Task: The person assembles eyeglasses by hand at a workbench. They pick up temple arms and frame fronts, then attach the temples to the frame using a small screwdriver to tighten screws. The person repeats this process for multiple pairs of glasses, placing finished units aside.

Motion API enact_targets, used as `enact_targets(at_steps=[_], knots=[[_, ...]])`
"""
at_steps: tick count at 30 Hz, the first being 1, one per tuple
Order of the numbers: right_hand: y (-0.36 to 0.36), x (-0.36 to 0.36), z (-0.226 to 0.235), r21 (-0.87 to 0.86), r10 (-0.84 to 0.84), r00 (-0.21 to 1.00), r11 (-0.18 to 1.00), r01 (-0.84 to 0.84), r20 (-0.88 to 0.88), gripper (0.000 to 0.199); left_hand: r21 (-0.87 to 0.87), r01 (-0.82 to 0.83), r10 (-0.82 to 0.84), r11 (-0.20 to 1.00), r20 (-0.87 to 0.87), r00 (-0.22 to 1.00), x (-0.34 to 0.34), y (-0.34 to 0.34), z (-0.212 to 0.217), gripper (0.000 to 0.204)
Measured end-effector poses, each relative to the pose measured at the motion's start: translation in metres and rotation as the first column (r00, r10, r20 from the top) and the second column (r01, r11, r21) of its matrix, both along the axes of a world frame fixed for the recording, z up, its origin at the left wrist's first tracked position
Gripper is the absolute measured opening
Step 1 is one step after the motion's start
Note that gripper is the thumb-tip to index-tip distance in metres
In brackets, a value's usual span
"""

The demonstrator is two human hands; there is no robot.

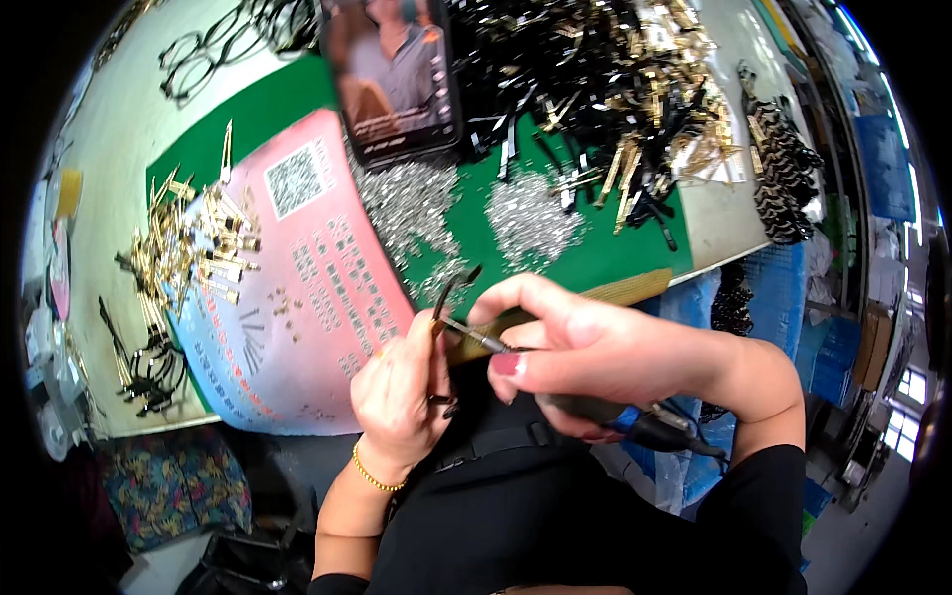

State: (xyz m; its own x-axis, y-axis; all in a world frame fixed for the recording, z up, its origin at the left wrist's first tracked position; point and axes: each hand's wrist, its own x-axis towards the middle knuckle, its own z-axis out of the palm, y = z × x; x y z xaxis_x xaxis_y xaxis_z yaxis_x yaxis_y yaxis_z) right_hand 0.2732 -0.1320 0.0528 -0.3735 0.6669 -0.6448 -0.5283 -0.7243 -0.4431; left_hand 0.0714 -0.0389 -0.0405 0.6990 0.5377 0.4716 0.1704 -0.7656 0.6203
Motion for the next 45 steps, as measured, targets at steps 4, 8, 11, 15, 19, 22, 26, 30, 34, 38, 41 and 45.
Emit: enact_targets(at_steps=[4, 8, 11, 15, 19, 22, 26, 30, 34, 38, 41, 45], knots=[[-0.011, -0.004, 0.004, 0.183, 0.132, 0.666, 0.906, -0.382, 0.734, 0.056, -0.032, 0.031, -0.034, 0.999, -0.077, 0.996, 0.005, 0.002, 0.009, 0.030], [-0.010, 0.015, 0.016, 0.227, -0.068, 0.287, 0.791, -0.569, 0.956, 0.055, -0.350, -0.177, 0.153, 0.920, -0.093, 0.984, -0.021, 0.017, 0.018, 0.022], [0.027, 0.066, 0.014, 0.251, -0.398, -0.200, 0.821, -0.513, 0.895, 0.040, -0.580, -0.277, 0.392, 0.766, 0.081, 0.916, -0.042, 0.041, -0.002, 0.023], [0.097, 0.119, 0.006, 0.215, -0.464, -0.588, 0.870, -0.445, 0.662, 0.027, -0.533, -0.251, 0.382, 0.808, 0.150, 0.912, -0.028, 0.041, -0.011, 0.024], [0.110, 0.129, 0.006, 0.097, -0.393, -0.678, 0.897, -0.430, 0.622, 0.022, -0.504, -0.264, 0.390, 0.822, 0.161, 0.907, -0.031, 0.040, -0.009, 0.026], [0.090, 0.122, 0.019, 0.197, -0.472, -0.623, 0.866, -0.459, 0.624, 0.022, -0.490, -0.242, 0.395, 0.837, 0.237, 0.888, -0.036, 0.038, -0.011, 0.026], [0.055, 0.092, 0.042, 0.539, -0.632, -0.276, 0.768, -0.345, 0.724, 0.019, -0.566, -0.156, 0.390, 0.809, 0.320, 0.864, -0.039, 0.042, -0.014, 0.031], [0.017, 0.015, 0.036, 0.442, -0.279, 0.829, 0.896, 0.043, 0.485, 0.017, -0.510, -0.161, 0.434, 0.845, 0.480, 0.762, -0.041, 0.042, -0.011, 0.035], [0.001, -0.036, -0.016, 0.173, 0.132, 0.960, 0.969, -0.177, 0.245, 0.031, -0.597, -0.059, 0.303, 0.800, 0.316, 0.899, -0.028, 0.029, 0.011, 0.028], [-0.011, -0.031, -0.006, 0.091, 0.186, 0.392, 0.802, -0.590, 0.901, 0.035, -0.568, -0.142, 0.218, 0.811, 0.067, 0.974, -0.036, 0.030, 0.002, 0.021], [-0.021, -0.026, -0.016, 0.062, -0.193, -0.130, 0.752, -0.656, 0.973, 0.029, -0.451, -0.073, 0.073, 0.889, -0.016, 0.997, -0.024, 0.045, 0.008, 0.019], [-0.017, -0.022, -0.018, -0.053, -0.182, -0.282, 0.749, -0.660, 0.942, 0.044, -0.389, 0.075, -0.091, 0.918, -0.022, 0.996, -0.021, 0.059, 0.007, 0.022]])
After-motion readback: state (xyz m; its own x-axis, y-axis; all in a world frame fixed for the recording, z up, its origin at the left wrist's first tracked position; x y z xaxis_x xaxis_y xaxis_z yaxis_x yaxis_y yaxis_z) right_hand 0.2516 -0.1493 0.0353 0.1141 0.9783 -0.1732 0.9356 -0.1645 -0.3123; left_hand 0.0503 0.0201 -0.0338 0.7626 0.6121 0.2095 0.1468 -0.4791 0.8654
